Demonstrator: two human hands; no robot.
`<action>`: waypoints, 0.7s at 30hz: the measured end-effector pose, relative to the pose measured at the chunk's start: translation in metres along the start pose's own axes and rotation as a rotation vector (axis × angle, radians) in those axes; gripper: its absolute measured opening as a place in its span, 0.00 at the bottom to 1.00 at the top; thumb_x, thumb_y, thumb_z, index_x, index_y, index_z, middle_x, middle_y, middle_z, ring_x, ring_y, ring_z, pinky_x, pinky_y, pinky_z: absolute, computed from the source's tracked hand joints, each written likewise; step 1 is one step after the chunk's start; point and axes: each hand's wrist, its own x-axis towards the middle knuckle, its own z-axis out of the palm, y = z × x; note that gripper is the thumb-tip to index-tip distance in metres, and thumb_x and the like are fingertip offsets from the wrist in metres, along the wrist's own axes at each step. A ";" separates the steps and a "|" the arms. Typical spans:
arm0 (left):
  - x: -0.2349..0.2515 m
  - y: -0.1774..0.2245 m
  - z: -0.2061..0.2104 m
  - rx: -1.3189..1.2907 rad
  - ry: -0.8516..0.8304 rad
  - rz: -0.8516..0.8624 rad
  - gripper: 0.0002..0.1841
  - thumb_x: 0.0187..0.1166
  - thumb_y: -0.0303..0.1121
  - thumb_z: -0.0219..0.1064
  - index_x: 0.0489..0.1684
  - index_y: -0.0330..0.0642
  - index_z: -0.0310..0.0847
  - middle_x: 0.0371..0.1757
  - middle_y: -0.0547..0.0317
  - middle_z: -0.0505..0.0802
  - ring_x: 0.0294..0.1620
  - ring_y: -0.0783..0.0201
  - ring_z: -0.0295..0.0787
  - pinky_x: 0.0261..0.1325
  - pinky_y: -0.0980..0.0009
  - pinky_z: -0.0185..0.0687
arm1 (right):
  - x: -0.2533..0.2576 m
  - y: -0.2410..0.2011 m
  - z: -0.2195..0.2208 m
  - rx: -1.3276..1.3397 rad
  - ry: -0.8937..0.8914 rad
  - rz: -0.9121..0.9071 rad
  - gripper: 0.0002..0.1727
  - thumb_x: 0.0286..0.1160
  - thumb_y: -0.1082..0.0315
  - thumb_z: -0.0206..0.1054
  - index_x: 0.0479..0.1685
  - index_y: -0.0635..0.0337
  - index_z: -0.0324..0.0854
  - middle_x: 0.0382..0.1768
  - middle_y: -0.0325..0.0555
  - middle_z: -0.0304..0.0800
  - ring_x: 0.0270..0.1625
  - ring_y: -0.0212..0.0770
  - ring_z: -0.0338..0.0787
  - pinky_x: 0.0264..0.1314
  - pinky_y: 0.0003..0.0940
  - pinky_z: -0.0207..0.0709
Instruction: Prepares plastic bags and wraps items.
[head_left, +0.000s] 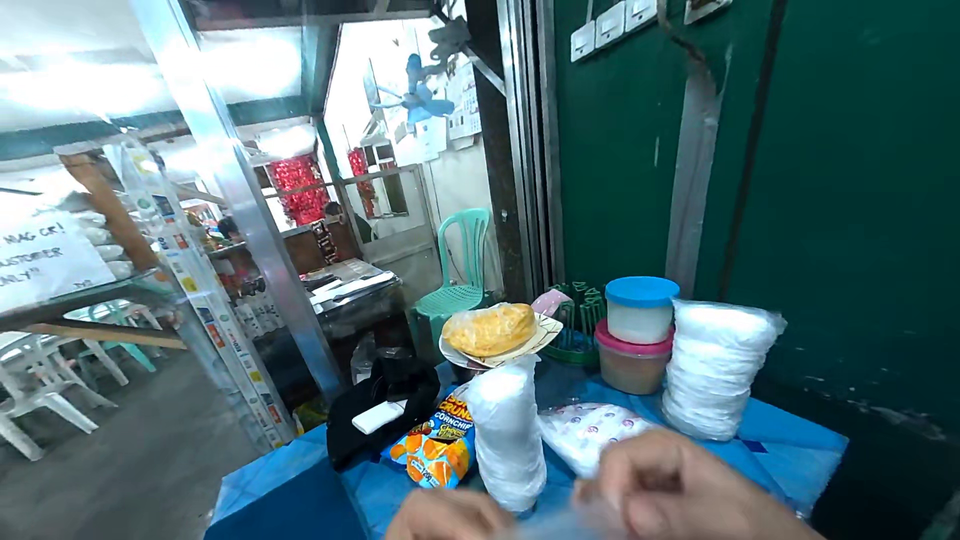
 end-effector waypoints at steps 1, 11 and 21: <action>0.009 0.003 -0.003 0.098 0.132 -0.078 0.15 0.82 0.50 0.66 0.43 0.54 0.93 0.42 0.71 0.95 0.44 0.78 0.91 0.50 0.78 0.87 | 0.014 -0.001 -0.008 -0.039 0.065 0.043 0.10 0.79 0.52 0.68 0.43 0.42 0.93 0.32 0.27 0.94 0.32 0.21 0.90 0.37 0.19 0.86; 0.071 -0.075 -0.052 -0.158 0.806 -0.623 0.10 0.89 0.35 0.57 0.48 0.41 0.83 0.25 0.58 0.87 0.19 0.72 0.81 0.20 0.80 0.73 | 0.088 0.064 -0.071 -0.169 0.403 0.696 0.13 0.92 0.64 0.51 0.56 0.59 0.79 0.33 0.45 0.87 0.29 0.33 0.86 0.30 0.29 0.80; 0.011 -0.129 -0.051 -0.403 0.880 -0.750 0.13 0.93 0.36 0.48 0.46 0.40 0.76 0.23 0.59 0.85 0.15 0.73 0.78 0.16 0.81 0.72 | 0.051 0.097 -0.065 -0.197 0.455 0.859 0.08 0.89 0.70 0.55 0.57 0.56 0.78 0.28 0.40 0.84 0.24 0.30 0.81 0.24 0.24 0.72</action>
